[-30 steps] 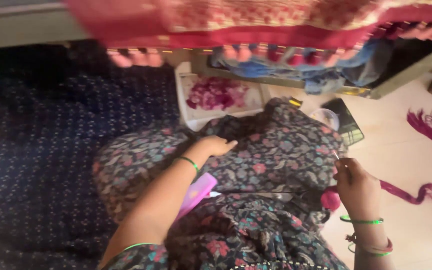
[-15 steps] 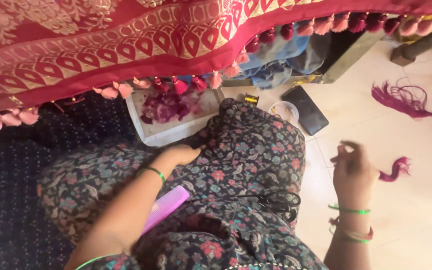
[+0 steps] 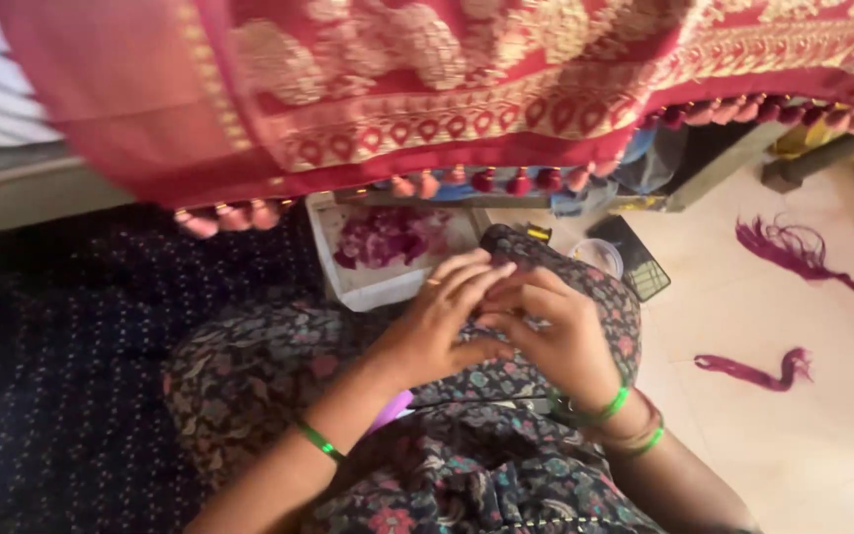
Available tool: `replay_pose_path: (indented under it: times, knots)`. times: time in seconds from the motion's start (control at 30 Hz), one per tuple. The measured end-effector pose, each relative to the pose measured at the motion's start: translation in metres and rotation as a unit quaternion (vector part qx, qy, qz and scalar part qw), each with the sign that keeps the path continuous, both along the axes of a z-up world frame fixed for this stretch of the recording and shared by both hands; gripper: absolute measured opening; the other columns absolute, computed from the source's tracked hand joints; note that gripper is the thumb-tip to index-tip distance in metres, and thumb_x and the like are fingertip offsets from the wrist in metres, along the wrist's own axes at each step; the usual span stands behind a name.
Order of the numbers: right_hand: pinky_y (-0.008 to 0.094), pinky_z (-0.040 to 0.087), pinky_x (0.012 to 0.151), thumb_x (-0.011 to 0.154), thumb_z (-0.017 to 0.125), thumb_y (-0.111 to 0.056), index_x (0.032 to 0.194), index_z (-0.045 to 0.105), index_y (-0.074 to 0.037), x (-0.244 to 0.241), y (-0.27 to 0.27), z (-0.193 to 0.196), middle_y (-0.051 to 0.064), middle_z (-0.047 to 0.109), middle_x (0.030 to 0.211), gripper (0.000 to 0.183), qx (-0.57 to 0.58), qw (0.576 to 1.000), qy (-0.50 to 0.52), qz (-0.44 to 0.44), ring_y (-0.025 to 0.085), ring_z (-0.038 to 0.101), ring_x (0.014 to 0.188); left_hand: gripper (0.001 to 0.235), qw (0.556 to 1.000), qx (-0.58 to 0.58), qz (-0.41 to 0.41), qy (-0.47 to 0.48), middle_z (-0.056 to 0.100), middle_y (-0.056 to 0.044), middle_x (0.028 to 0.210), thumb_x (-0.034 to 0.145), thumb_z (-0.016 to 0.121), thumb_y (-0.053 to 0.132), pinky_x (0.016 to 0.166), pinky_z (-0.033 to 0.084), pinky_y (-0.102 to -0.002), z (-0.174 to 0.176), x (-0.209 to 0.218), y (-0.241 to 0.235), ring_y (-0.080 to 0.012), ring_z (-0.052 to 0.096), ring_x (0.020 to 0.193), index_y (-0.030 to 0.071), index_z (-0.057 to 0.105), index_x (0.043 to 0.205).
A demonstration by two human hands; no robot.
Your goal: Attaching decorative tassels to the border of a saree by tying knots and trimming excess thread.
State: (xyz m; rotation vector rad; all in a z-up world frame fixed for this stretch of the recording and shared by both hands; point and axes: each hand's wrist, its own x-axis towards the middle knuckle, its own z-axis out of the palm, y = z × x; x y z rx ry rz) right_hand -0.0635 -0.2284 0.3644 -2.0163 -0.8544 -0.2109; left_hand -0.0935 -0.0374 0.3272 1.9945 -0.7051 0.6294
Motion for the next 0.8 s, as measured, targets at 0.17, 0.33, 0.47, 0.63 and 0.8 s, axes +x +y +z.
replay_pose_path:
  times: [0.17, 0.33, 0.47, 0.63, 0.8]
  knots:
    - [0.028, 0.057, 0.072, 0.101, 0.064, -0.007, 0.103, 0.061, -0.002, 0.004, 0.01, 0.01, 0.013, 0.069, 0.107, 0.006, 0.213, 0.966, 0.128, 0.067, 0.024, 0.069, 0.09, 0.029, 0.995, 0.06, 0.024, 0.077, 0.064, -0.019, 0.098, 0.093, 0.071, 0.027, 0.089, 0.045, -0.049, -0.017, -0.016, 0.02, -0.038, 0.06, 0.099, 0.0, 0.064, 0.1]
    - [0.029, 0.055, 0.059, 0.115, 0.055, -0.015, 0.117, 0.048, -0.006, 0.027, -0.04, 0.034, 0.011, 0.065, 0.105, 0.011, 0.421, 0.887, 0.188, 0.009, 0.032, 0.075, 0.096, 0.026, 0.982, 0.143, 0.094, 0.084, 0.064, -0.015, 0.078, 0.096, 0.068, 0.027, 0.081, 0.047, -0.05, -0.06, -0.025, 0.056, -0.0364, 0.062, 0.085, 0.004, 0.064, 0.084]
    - [0.028, 0.059, 0.067, 0.115, 0.056, -0.008, 0.118, 0.052, -0.003, 0.025, -0.056, 0.041, 0.014, 0.069, 0.105, 0.007, 0.324, 0.941, 0.075, -0.057, 0.027, 0.074, 0.092, 0.025, 0.965, 0.162, 0.135, 0.158, 0.071, -0.014, 0.1, 0.096, 0.068, 0.03, 0.092, 0.049, -0.047, -0.075, -0.021, 0.077, -0.0343, 0.065, 0.103, 0.005, 0.07, 0.089]
    - [0.027, 0.062, 0.081, 0.086, 0.072, 0.0, 0.096, 0.07, -0.002, 0.016, -0.011, 0.012, 0.01, 0.067, 0.121, 0.01, 0.038, 0.999, -0.005, -0.003, 0.017, 0.071, 0.1, 0.064, 1.0, 0.009, -0.015, 0.002, 0.058, -0.023, 0.143, 0.089, 0.073, 0.036, 0.112, 0.04, -0.046, 0.0, -0.011, 0.032, -0.0394, 0.051, 0.135, -0.008, 0.063, 0.134]
    - [0.03, 0.049, 0.088, 0.088, 0.077, 0.003, 0.092, 0.068, -0.001, -0.002, 0.018, 0.021, 0.009, 0.063, 0.112, 0.011, 0.049, 0.997, -0.054, 0.002, 0.017, 0.058, 0.103, 0.036, 0.981, 0.01, -0.064, 0.18, 0.07, -0.013, 0.091, 0.104, 0.062, 0.039, 0.094, 0.052, -0.047, -0.038, 0.001, 0.005, -0.0327, 0.068, 0.097, 0.005, 0.067, 0.096]
